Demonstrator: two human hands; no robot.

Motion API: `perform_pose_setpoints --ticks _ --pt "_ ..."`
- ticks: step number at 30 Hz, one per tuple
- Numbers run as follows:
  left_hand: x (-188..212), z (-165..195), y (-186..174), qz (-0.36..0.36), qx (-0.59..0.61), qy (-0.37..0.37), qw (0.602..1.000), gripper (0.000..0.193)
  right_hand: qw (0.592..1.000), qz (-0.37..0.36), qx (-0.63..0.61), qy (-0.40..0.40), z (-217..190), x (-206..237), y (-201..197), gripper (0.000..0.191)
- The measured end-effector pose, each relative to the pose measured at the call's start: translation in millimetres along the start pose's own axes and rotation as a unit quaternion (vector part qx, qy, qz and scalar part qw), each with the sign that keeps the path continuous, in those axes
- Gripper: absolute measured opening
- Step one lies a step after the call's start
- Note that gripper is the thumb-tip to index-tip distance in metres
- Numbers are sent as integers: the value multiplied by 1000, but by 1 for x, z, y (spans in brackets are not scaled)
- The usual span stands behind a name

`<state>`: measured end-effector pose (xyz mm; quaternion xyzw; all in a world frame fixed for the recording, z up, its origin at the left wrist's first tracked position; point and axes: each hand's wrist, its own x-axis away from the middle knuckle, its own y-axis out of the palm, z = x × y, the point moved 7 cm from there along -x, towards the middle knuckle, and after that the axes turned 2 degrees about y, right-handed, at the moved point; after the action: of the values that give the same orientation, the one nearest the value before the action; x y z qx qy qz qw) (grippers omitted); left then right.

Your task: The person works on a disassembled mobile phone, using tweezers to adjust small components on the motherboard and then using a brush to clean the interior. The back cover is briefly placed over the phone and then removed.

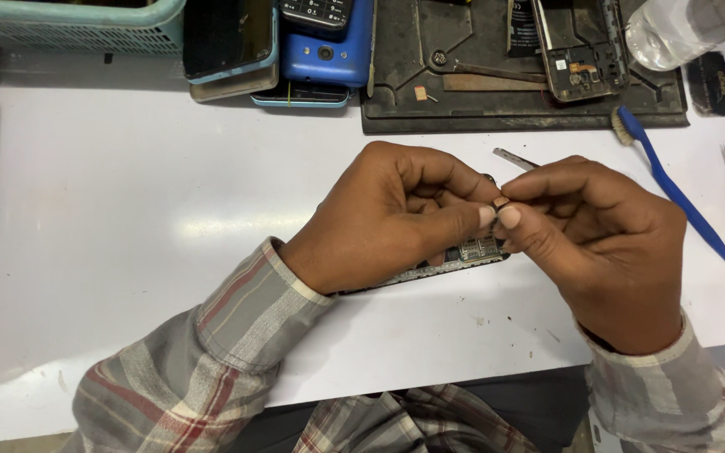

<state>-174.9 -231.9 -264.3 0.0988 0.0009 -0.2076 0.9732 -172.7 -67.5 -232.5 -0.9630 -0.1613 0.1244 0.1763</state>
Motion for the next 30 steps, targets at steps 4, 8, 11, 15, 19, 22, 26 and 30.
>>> perform_pose_setpoints --ticks 4,8,11,15,19,22,26,30 --pt "-1 -1 -4 22 5 -6 1000 20 999 9 -20 39 9 0 -2 20" --pt "-2 0 -4 23 -6 7 1000 19 994 9 -82 74 17 -1 -5 17" --pt "-2 -1 -3 25 -17 8 999 18 995 -6 -74 67 18 -1 -5 17" --pt "-2 -3 -5 28 -3 7 1000 18 995 -10 -80 56 18 -1 -4 18" --pt "-2 -4 -4 24 4 13 1000 18 996 0 -75 56 19 -3 -5 15" --pt "-4 -7 -4 29 -23 6 999 17 997 5 -48 54 18 -4 -5 14" --pt "-5 -9 -4 32 -29 8 999 17 997 -13 75 -12 6 -5 -4 16" --pt "-5 -13 -2 26 -32 0 999 18 987 -29 148 -64 -3 -7 -3 17"
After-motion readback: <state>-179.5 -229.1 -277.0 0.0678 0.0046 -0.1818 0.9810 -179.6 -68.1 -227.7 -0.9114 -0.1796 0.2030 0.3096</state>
